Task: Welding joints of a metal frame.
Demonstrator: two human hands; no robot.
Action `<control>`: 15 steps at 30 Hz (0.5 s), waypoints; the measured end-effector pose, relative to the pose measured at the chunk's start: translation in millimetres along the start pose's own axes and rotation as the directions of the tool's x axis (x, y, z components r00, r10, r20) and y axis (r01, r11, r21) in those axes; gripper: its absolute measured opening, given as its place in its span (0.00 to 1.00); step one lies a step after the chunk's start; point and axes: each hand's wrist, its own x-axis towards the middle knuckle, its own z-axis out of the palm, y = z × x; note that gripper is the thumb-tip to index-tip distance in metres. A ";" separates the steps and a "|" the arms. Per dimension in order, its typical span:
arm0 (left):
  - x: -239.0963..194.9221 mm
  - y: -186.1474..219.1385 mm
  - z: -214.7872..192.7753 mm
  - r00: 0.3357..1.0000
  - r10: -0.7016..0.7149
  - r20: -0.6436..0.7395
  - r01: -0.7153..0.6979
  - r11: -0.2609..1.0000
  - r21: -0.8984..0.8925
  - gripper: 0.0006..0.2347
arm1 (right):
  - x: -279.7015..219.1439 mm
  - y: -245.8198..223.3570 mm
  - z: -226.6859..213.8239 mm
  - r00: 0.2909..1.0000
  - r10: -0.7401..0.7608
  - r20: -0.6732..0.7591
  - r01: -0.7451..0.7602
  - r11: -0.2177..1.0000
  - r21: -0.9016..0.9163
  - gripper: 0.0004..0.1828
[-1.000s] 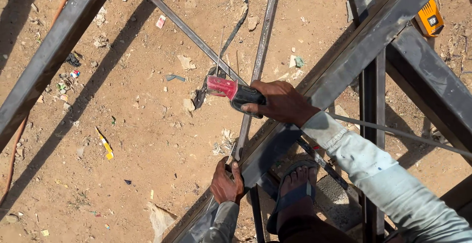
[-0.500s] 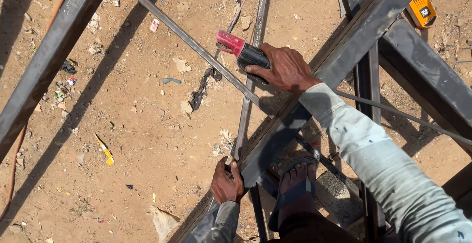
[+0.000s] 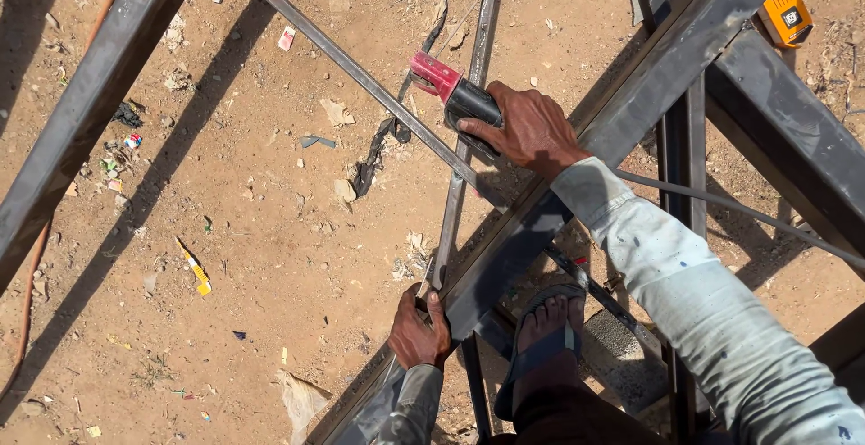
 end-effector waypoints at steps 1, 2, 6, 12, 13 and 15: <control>-0.3 0.2 -0.5 1.000 -0.025 0.018 0.025 1.000 0.005 0.32 | -2.2 -0.6 -0.1 1.000 0.025 0.018 -0.025 1.000 -0.004 0.38; 0.2 1.1 -0.7 0.998 -0.046 0.037 0.046 0.999 0.009 0.32 | -4.3 -0.6 -1.1 0.998 0.052 0.034 -0.051 0.999 -0.009 0.37; -0.7 -3.4 3.5 0.996 0.072 -0.054 -0.073 0.997 -0.012 0.31 | -13.7 0.7 3.5 1.000 -0.010 0.005 0.010 1.000 0.013 0.35; 0.2 -11.0 9.0 0.994 0.084 -0.063 -0.082 0.996 0.026 0.31 | -27.1 2.8 14.5 0.999 -0.034 -0.015 0.034 0.999 0.005 0.34; 0.0 -9.2 7.6 0.995 0.079 -0.062 -0.078 0.997 0.021 0.30 | -30.4 2.0 14.3 0.997 -0.068 -0.040 0.069 0.997 0.027 0.33; -1.3 -5.5 5.3 0.996 0.073 -0.057 -0.072 0.997 0.015 0.30 | -36.7 0.9 13.1 0.993 -0.099 -0.064 0.102 0.994 0.046 0.33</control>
